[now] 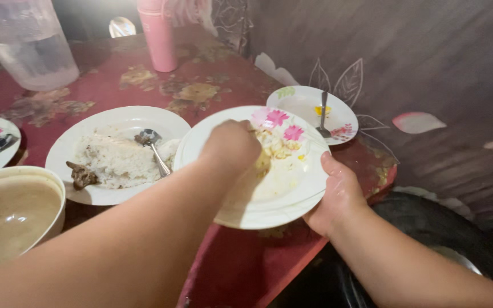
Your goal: The person clears a dining table by hand, gathering food scraps into a bowl, stacking several plates, and placing spoons and a cup into the bowl before picking up the stack.
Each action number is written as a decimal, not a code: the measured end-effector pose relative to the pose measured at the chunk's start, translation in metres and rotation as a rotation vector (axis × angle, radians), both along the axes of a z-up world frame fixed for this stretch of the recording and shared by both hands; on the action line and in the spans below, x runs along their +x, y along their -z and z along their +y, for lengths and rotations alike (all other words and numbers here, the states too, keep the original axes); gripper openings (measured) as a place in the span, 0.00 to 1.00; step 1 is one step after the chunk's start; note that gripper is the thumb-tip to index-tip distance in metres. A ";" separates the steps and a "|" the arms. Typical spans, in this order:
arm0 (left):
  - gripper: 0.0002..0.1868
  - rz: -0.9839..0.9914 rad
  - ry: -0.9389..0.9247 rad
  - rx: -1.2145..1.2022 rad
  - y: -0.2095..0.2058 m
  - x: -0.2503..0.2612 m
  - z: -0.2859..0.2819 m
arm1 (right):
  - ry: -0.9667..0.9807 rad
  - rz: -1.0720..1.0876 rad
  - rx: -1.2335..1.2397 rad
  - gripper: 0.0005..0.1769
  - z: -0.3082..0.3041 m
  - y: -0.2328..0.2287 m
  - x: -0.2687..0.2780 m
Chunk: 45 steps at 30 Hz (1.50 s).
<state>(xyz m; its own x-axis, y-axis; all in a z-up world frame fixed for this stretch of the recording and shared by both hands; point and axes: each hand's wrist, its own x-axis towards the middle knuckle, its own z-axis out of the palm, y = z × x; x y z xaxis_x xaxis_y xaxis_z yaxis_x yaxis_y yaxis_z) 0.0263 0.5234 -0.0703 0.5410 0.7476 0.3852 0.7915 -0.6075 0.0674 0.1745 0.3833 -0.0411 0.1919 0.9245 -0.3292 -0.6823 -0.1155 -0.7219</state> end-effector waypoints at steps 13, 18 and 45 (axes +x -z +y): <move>0.18 -0.513 -0.326 -0.381 -0.006 0.025 -0.010 | -0.138 0.034 0.056 0.33 0.022 0.008 0.024; 0.23 -0.373 -0.132 -0.379 -0.024 0.033 -0.005 | -0.156 -0.021 0.017 0.30 0.035 -0.003 0.020; 0.18 -0.103 -0.879 -0.013 0.014 -0.195 0.051 | -0.220 -0.301 0.131 0.28 0.204 -0.034 -0.103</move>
